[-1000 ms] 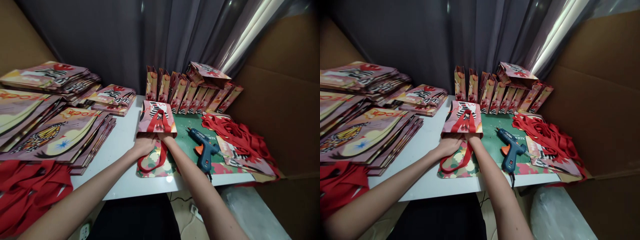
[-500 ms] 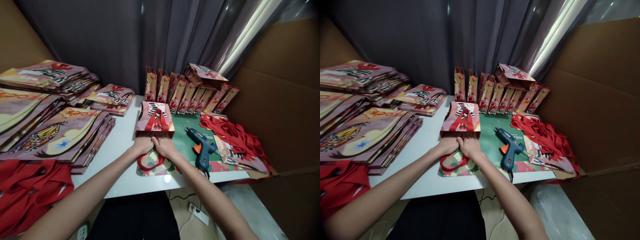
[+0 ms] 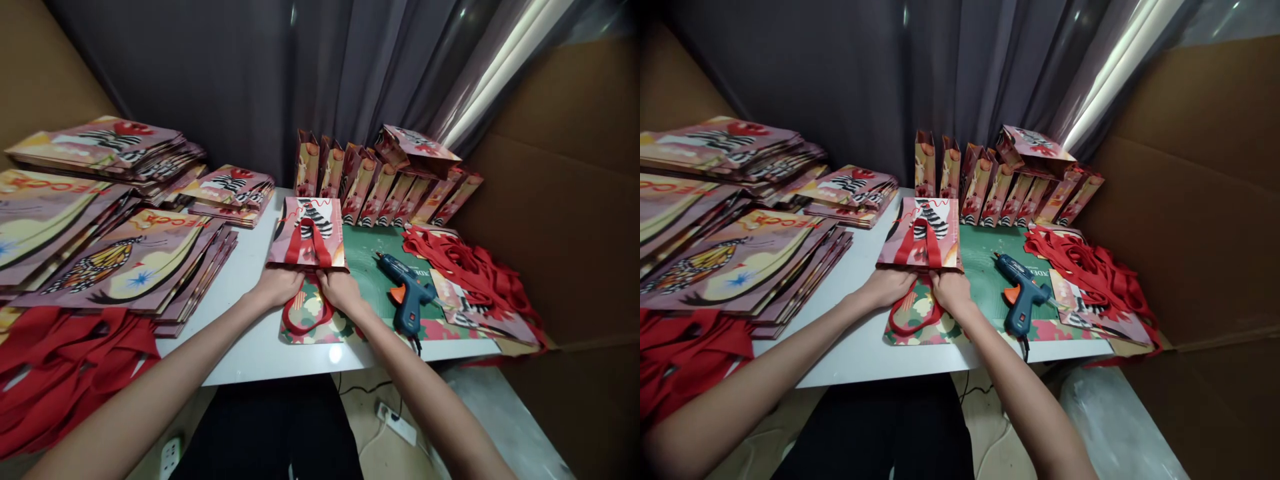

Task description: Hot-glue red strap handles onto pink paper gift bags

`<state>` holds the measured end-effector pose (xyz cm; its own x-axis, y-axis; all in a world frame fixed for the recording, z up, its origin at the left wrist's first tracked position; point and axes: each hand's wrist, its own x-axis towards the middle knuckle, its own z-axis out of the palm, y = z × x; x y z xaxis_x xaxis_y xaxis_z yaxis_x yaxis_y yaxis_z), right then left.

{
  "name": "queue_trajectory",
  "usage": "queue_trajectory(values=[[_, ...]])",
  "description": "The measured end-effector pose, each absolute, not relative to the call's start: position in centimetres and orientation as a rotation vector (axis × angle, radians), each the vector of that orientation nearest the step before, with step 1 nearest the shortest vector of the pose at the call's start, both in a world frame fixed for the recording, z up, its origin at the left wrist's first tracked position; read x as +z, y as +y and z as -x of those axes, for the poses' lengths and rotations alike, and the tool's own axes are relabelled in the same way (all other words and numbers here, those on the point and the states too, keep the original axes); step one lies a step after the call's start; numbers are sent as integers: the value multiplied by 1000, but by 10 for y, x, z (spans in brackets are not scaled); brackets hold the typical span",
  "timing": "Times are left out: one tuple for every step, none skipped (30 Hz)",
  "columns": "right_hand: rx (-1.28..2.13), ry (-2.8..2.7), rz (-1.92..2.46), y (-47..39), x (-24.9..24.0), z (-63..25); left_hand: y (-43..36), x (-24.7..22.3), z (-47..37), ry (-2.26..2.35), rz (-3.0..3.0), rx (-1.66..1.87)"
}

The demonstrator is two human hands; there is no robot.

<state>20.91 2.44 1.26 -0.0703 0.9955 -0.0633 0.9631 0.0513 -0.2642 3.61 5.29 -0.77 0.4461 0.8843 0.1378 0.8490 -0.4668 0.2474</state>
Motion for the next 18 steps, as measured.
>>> queue_trajectory(values=[[362, -2173, 2050, 25, 13, -209, 52, -7, -37, 1546, -2550, 383], [365, -2173, 2052, 25, 14, -209, 51, -6, -38, 1558, -2552, 391], [365, -2172, 2051, 24, 14, -208, 50, -5, -39, 1572, -2553, 398], [361, -2171, 2047, 24, 14, -208, 49, -5, -40, 1586, -2555, 404], [354, -2170, 2040, 24, 13, -207, 48, -5, -41, 1599, -2556, 409], [343, -2168, 2032, 23, 13, -206, 47, -5, -42, 1609, -2556, 415], [332, -2166, 2023, 23, 12, -206, 47, -5, -43, 1616, -2555, 421], [323, -2162, 2016, 24, 11, -206, 46, -6, -44, 1621, -2553, 429], [321, -2157, 2010, 25, 11, -206, 46, -7, -45, 1622, -2551, 438], [326, -2150, 2006, 26, 10, -207, 46, -8, -45, 1621, -2551, 447], [339, -2145, 1997, 27, 11, -209, 45, -9, -45, 1619, -2553, 456], [358, -2145, 1976, 27, 11, -212, 45, -9, -45, 1617, -2559, 464], [380, -2151, 1942, 26, 13, -214, 44, -10, -45, 1617, -2565, 472], [397, -2160, 1900, 22, 14, -215, 43, -11, -46, 1622, -2571, 482], [404, -2169, 1855, 16, 17, -216, 42, -12, -46, 1632, -2576, 493], [408, -2167, 1797, 8, 19, -214, 41, -14, -47, 1646, -2579, 506], [404, -2150, 1753, -3, 20, -211, 40, -15, -48, 1664, -2580, 518], [392, -2122, 1706, -16, 21, -207, 40, -17, -49, 1685, -2578, 528]])
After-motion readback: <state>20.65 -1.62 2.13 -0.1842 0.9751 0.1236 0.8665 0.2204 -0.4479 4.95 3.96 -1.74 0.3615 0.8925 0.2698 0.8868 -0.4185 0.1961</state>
